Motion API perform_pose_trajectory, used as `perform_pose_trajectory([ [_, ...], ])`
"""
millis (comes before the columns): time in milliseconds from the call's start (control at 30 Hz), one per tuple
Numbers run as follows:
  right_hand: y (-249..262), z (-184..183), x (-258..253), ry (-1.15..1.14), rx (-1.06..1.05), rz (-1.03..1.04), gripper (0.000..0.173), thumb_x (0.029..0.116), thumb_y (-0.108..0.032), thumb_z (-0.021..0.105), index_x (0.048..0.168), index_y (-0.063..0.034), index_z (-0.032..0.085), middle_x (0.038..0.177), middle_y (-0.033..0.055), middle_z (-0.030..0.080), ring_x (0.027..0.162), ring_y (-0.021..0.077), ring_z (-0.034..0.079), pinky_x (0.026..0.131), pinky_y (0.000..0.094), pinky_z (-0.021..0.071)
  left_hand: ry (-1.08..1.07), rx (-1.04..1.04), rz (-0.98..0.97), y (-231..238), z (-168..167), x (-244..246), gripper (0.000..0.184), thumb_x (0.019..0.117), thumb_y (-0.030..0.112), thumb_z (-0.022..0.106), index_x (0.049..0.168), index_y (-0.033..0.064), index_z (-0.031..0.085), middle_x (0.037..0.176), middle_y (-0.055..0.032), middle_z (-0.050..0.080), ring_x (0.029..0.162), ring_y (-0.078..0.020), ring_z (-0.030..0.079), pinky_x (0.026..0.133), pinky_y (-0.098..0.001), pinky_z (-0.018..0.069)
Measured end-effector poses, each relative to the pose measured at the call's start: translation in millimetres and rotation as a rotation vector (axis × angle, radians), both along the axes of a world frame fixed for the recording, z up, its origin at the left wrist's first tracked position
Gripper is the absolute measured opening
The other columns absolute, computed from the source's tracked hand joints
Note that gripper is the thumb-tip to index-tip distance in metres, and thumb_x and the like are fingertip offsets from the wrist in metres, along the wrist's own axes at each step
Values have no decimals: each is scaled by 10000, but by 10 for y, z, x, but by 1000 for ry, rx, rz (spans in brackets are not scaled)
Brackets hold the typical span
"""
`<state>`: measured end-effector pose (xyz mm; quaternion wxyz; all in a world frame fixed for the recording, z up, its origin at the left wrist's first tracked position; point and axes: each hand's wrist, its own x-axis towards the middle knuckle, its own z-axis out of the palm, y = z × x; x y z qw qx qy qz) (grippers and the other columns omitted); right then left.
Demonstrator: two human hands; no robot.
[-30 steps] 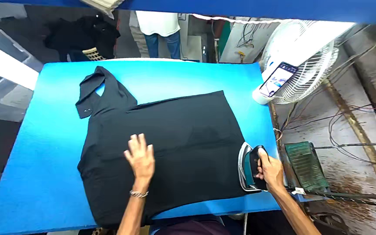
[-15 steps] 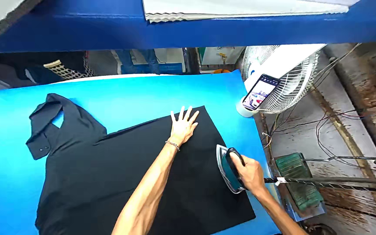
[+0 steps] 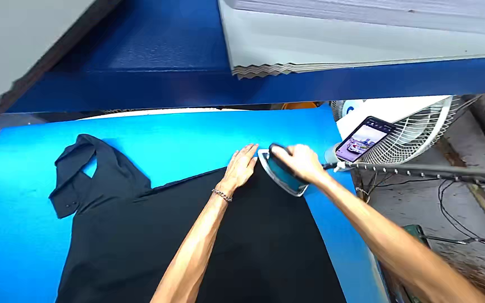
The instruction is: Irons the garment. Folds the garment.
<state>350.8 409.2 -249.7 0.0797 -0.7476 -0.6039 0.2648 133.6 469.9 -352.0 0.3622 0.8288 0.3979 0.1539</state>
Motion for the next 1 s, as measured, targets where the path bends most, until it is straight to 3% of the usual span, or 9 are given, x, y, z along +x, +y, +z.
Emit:
perform_pose_trajectory([
  [133, 164, -129, 78, 172, -37, -135, 795, 930, -813, 381, 758, -81, 641, 648, 110, 611, 596, 304, 632, 560, 574, 516, 244, 129, 70, -82, 143, -454, 321, 965, 214, 689, 1223, 22, 680, 1351, -207, 584, 1264, -370, 572, 1026, -529, 518],
  [233, -745, 15, -340, 213, -125, 24, 698, 946, -758, 443, 719, -121, 617, 614, 73, 575, 565, 268, 609, 521, 534, 509, 399, 136, 121, -86, 149, -662, 358, 948, 325, 716, 1105, 4, 691, 1234, -220, 620, 1209, -405, 578, 959, -592, 495],
  [333, -1812, -55, -768, 149, -226, 353, 657, 948, -736, 469, 792, -129, 665, 640, 66, 581, 657, 269, 634, 625, 532, 518, 371, 79, 126, -21, 82, -786, 283, 986, 280, 659, 1043, 6, 700, 1152, -213, 634, 1176, -402, 588, 929, -591, 503],
  [433, -2433, -201, -992, 61, 43, 629, 652, 970, -713, 456, 759, -118, 619, 539, 51, 535, 513, 248, 607, 476, 459, 479, 304, 49, 91, 27, 50, -849, 242, 1025, 219, 597, 1099, -1, 667, 1155, -220, 638, 1166, -407, 605, 925, -597, 513],
  [533, -2169, -238, -1035, -1, 132, 629, 648, 987, -698, 440, 774, -113, 619, 543, 45, 533, 503, 236, 601, 463, 439, 475, 280, 59, 82, 95, 17, -855, 232, 1038, 194, 560, 1127, -5, 641, 1146, -212, 656, 1146, -395, 631, 908, -578, 529],
  [700, -564, -53, -1028, -103, -86, 389, 702, 980, -727, 382, 820, -105, 664, 686, 105, 619, 723, 323, 674, 632, 565, 517, 144, 67, 89, 128, -63, -941, 206, 1035, 176, 560, 1086, 2, 659, 1099, -192, 675, 1108, -366, 653, 911, -556, 538],
  [833, 362, -62, -893, 56, -45, 74, 766, 947, -789, 363, 763, -100, 642, 686, 106, 619, 673, 314, 647, 600, 587, 496, 212, 107, 72, 37, 36, -1248, 273, 1049, 224, 535, 1089, -7, 675, 1088, -196, 673, 1102, -368, 654, 930, -549, 540],
  [900, 293, -135, -885, 149, -74, 30, 780, 931, -814, 384, 723, -99, 617, 627, 91, 596, 575, 288, 620, 540, 556, 505, 358, 119, 66, -76, 79, -1521, 369, 1046, 331, 558, 1136, -8, 674, 1148, -209, 674, 1138, -382, 646, 950, -573, 523],
  [1000, -547, -69, -1178, 143, -110, 191, 694, 946, -757, 428, 699, -134, 611, 612, 68, 581, 573, 269, 615, 515, 538, 506, 441, 199, 82, -176, 43, -1886, 413, 1070, 365, 505, 1157, -7, 665, 1140, -211, 670, 1130, -393, 640, 931, -571, 519],
])
